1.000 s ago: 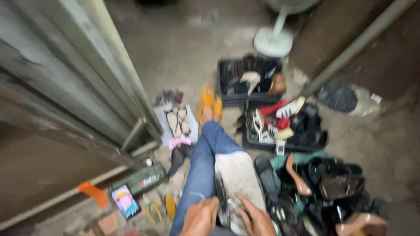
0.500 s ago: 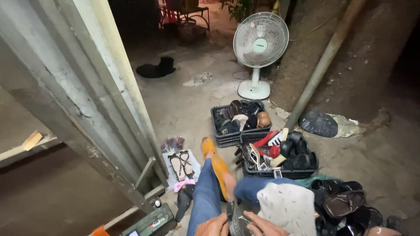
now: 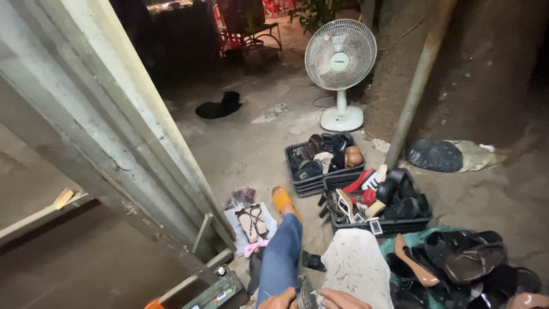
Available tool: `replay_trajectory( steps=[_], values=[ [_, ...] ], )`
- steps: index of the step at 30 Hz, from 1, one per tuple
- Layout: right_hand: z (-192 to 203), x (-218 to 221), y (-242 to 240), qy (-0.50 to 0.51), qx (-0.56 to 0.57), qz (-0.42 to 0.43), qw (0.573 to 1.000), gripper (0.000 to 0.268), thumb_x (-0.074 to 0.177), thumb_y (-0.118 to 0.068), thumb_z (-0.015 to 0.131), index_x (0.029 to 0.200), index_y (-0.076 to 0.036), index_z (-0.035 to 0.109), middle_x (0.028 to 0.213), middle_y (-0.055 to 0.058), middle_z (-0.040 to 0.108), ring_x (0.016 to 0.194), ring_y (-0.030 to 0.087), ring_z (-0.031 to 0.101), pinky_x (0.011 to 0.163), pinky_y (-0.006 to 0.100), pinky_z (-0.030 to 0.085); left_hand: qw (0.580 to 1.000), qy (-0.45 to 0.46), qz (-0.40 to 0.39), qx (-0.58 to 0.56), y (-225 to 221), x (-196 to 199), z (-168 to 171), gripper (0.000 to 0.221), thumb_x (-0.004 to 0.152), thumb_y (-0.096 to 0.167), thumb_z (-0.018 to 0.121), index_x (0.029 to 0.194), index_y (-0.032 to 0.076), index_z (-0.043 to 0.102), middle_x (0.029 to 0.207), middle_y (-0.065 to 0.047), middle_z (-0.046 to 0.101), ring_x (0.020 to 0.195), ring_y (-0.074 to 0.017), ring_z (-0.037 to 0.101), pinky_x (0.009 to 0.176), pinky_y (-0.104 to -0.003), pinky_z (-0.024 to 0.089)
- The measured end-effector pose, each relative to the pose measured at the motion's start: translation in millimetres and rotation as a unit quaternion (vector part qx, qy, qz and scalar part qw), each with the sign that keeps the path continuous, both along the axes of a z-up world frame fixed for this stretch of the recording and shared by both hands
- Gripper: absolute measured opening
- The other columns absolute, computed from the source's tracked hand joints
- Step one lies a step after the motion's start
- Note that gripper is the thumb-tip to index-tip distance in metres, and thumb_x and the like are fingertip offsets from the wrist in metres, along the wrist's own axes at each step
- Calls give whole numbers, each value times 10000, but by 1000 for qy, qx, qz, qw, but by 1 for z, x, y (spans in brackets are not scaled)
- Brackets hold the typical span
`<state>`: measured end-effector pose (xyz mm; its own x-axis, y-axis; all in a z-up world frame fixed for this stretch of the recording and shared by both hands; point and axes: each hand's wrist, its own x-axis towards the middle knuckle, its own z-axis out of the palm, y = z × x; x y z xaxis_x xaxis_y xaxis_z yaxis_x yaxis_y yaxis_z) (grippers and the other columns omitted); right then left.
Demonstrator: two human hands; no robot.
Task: Hand-stitching the sole of a black shoe using a needle and thread in a repair shop.
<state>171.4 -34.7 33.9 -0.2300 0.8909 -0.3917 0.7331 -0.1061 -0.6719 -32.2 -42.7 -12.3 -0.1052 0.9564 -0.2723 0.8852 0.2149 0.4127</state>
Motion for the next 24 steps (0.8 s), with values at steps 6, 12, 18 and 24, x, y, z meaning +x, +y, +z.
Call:
replay_trajectory(
  steps=[6, 12, 18, 24],
  values=[
    [24, 8, 3, 59, 3, -56, 997, 340, 926, -286, 669, 1110, -499, 860, 1202, -236, 813, 1241, -70, 702, 1095, 128, 502, 1000, -2, 14, -11, 2, 3, 52, 278, 978, 455, 426, 786, 284, 322, 626, 17, 358, 617, -145, 482, 624, -347, 315],
    [14, 15, 16, 65, 43, -12, 997, 316, 920, -331, 631, 1173, -467, 762, 1189, -200, 755, 1151, -2, 680, 1024, 209, 495, 999, -26, -23, 18, -4, 25, 140, 254, 992, 367, 485, 800, 216, 414, 743, -51, 574, 779, -283, 609, 688, -396, 424],
    [7, 23, 29, 140, 94, -67, 983, 281, 888, -308, 678, 1050, -390, 892, 1058, -141, 866, 1030, 35, 811, 904, 247, 599, 995, -15, -77, 62, 14, 24, 118, 234, 1035, 345, 480, 856, 194, 491, 755, -94, 594, 712, -345, 573, 635, -445, 420],
    [-2, 16, 45, 170, -9, -24, 985, 333, 930, -321, 643, 1195, -362, 839, 1248, -114, 813, 1203, 95, 755, 1060, 303, 628, 997, -12, -31, 72, 17, 23, 103, 179, 956, 310, 508, 819, 195, 495, 732, -67, 635, 732, -353, 626, 645, -427, 449]
  ],
)
